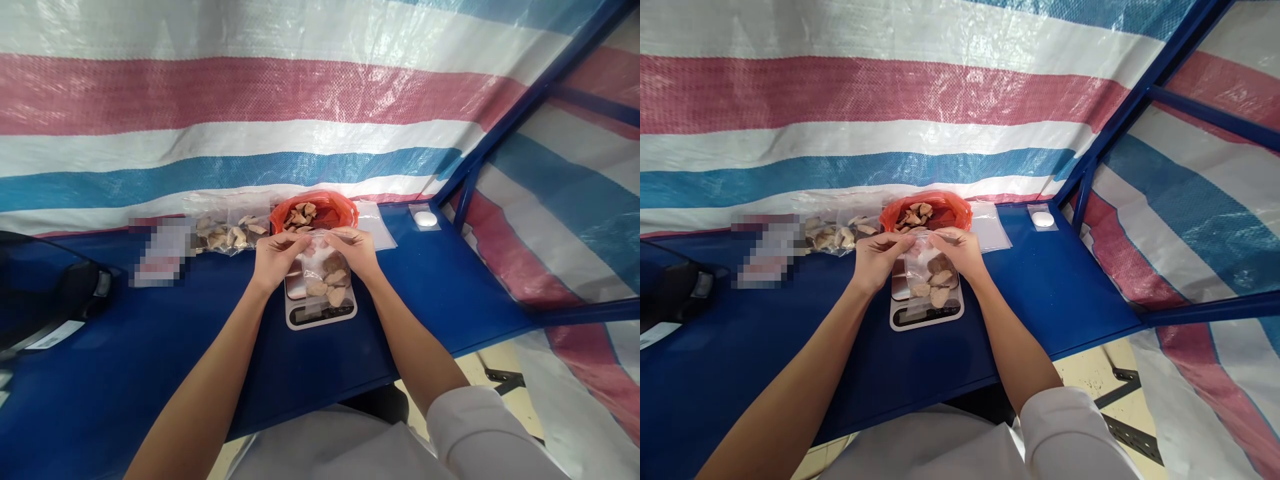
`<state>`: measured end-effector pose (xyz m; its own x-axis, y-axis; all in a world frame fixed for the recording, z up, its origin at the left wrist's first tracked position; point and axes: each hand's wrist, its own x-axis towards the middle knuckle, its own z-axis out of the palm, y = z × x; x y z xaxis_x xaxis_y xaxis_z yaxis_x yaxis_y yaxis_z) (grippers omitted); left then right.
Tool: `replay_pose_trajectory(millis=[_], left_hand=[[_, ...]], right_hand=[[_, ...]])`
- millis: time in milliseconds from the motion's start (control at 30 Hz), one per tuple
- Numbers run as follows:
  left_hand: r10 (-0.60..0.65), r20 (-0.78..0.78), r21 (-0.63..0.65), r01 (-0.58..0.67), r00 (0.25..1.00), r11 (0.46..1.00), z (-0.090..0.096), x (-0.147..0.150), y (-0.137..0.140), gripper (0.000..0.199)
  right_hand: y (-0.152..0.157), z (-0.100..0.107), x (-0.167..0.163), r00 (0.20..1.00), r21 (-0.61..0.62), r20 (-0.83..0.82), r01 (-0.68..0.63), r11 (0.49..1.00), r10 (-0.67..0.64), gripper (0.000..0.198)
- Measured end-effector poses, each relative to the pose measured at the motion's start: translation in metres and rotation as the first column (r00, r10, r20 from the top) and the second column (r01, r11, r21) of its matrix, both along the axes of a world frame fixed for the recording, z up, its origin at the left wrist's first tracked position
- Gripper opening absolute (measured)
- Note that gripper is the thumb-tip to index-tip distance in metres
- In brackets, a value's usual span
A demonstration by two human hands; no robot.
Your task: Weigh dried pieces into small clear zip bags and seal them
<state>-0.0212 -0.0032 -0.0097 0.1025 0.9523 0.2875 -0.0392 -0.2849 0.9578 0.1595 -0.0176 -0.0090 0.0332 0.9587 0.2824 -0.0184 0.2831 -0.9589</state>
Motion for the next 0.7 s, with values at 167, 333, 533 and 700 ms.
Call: replay_pose_trajectory(millis=[167,333,533,700], left_hand=[[0.007,-0.031,0.008,-0.006,0.999,1.0,0.0023,0.001,-0.0002,0.018],[0.015,-0.034,0.014,-0.015,0.999,1.0,0.0053,0.0002,-0.0017,0.021],[-0.002,-0.062,0.043,0.004,0.998,0.999,0.0076,-0.0003,-0.0045,0.022],[0.001,-0.062,0.018,0.0,0.998,1.0,0.0064,0.0017,-0.0039,0.024]], right_hand=[[-0.0008,0.0007,-0.0005,1.0,-0.04,0.013,0.017,0.999,-0.016,0.031],[-0.002,0.0012,-0.0008,0.999,-0.016,0.037,0.02,1.0,-0.019,0.031],[-0.0025,0.0006,-0.0004,0.998,-0.01,0.054,-0.011,1.0,0.012,0.026],[-0.0026,0.0013,0.0,0.999,-0.021,0.05,-0.015,1.0,0.016,0.027]])
